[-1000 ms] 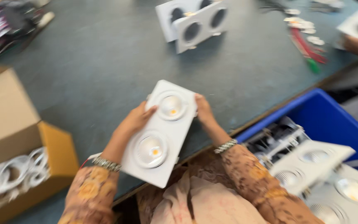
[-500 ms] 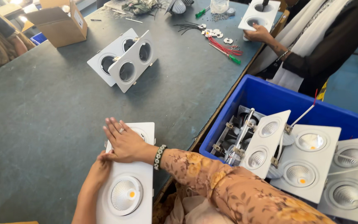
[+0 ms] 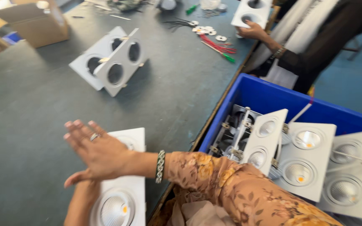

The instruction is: The person assembles dual-head recessed light fixtures by inserting LED modules into the housing and securing them with white plastic rings. The person places the completed units into a blue crate.

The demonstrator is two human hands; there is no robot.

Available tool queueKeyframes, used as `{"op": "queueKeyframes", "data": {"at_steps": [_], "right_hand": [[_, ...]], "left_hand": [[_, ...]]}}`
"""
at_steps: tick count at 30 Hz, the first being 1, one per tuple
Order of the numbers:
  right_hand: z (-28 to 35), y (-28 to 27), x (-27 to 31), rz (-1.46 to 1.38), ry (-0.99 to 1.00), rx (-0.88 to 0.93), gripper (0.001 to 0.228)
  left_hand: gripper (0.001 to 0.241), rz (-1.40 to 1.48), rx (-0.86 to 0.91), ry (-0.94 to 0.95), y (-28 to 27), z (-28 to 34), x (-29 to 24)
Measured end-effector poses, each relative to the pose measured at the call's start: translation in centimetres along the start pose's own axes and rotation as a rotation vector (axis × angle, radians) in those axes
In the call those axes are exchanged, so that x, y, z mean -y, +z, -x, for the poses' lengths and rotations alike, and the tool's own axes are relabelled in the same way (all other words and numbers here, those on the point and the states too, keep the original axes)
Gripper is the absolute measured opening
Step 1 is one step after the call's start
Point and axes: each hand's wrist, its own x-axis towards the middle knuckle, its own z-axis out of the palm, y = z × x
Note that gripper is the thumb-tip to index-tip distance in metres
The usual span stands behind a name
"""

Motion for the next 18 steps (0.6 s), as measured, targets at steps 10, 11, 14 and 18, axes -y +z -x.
{"op": "queueKeyframes", "data": {"at_steps": [10,11,14,18], "right_hand": [[1.9,4.0,-0.4,-0.079,0.046,0.193,0.108],[1.8,3.9,-0.5,-0.080,0.045,0.193,0.108],[1.9,3.4,-0.7,-0.064,0.041,0.224,0.107],[2.5,3.3,-0.5,-0.042,0.054,0.182,0.098]], "left_hand": [[0.052,-0.170,0.039,-0.398,1.1,0.7,5.5],[0.054,-0.184,0.032,-0.406,1.4,0.5,5.9],[0.058,-0.214,0.039,-0.492,1.9,0.3,6.8],[0.061,-0.335,-0.021,-0.125,1.8,0.9,7.4]]}}
